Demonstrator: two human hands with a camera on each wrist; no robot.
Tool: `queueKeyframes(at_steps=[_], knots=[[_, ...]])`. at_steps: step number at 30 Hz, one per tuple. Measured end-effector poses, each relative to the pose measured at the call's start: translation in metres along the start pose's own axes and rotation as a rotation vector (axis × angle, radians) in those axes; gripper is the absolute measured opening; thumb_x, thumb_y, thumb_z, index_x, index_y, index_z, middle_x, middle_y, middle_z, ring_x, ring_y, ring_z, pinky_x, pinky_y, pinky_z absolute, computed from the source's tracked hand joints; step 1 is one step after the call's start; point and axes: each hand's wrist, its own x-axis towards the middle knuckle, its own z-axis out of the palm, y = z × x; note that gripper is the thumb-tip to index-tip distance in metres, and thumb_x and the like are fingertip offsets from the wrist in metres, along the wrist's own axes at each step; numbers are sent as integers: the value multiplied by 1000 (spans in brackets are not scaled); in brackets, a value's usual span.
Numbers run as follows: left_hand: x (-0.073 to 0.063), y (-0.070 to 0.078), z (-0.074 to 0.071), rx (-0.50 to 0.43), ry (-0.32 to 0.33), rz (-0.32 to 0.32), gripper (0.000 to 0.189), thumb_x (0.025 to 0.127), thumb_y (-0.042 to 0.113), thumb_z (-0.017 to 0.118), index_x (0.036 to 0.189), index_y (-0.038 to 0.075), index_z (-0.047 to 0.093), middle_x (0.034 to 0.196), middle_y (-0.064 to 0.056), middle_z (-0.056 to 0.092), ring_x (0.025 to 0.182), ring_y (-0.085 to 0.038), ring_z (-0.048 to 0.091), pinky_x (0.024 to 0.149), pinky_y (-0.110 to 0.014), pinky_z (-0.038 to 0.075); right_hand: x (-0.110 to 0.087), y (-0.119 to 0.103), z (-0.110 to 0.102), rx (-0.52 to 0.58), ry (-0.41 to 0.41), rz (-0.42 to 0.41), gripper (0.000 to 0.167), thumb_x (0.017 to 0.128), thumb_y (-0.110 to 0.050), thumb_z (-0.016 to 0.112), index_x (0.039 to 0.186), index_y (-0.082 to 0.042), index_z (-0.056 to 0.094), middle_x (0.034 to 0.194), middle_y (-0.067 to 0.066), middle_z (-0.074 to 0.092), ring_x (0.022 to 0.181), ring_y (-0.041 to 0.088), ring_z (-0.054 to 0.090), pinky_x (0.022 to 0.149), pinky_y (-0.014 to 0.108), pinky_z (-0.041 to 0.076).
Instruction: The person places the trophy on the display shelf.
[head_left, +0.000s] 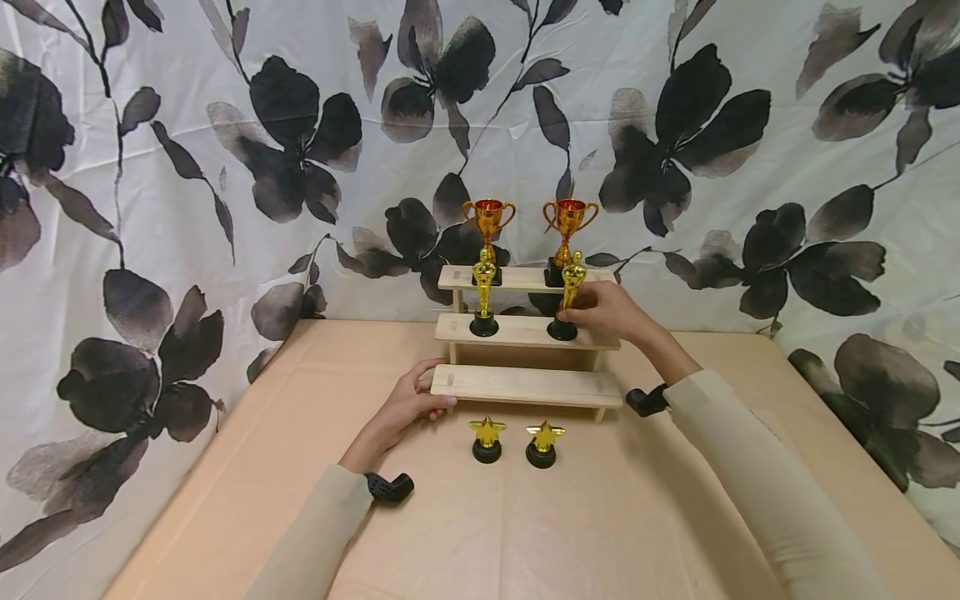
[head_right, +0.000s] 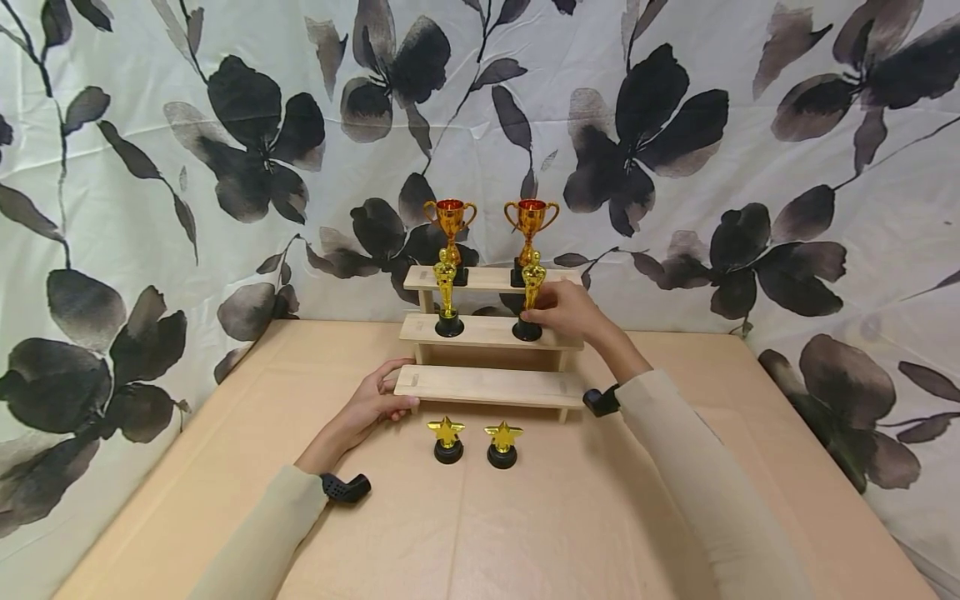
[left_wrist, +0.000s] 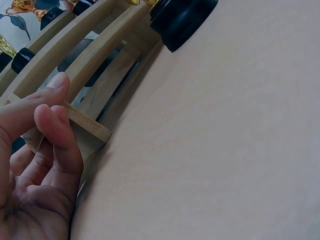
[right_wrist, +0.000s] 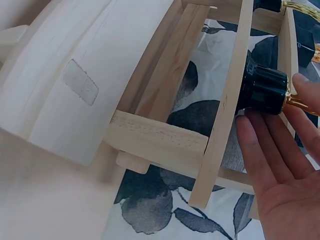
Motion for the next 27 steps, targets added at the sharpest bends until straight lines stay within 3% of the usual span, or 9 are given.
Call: queueKeyframes(at_steps=[8, 18, 22, 27], knots=[[1, -1, 0, -2, -2, -9, 81, 87, 1, 80, 155, 19, 38, 106, -8, 72, 66, -12, 58, 57, -21, 49, -21, 3, -8, 65, 43, 42, 41, 94, -27, 77, 125, -2, 68, 120, 20, 72, 109, 34, 70, 98, 49, 56], [-1, 0, 1, 6, 9, -10, 82, 87, 1, 80, 156, 17, 38, 104, -8, 72, 65, -12, 58, 57, -21, 49, -58, 11, -11, 180, 110, 60, 51, 97, -27, 74, 137, 1, 59, 128, 24, 69, 114, 35, 68, 82, 15, 52], [-2, 0, 1, 7, 12, -9, 83, 87, 1, 80, 156, 16, 38, 104, -8, 73, 65, -12, 58, 57, -21, 50, -74, 14, -8, 201, 146, 73, 53, 98, -28, 73, 139, 2, 57, 129, 25, 68, 110, 25, 69, 81, 12, 52], [-2, 2, 1, 10, 10, -4, 84, 87, 1, 80, 157, 16, 37, 103, -8, 72, 65, -11, 58, 57, -21, 50, -93, 15, -4, 234, 166, 48, 48, 99, -22, 71, 137, 3, 57, 127, 26, 69, 99, 0, 66, 81, 11, 53]])
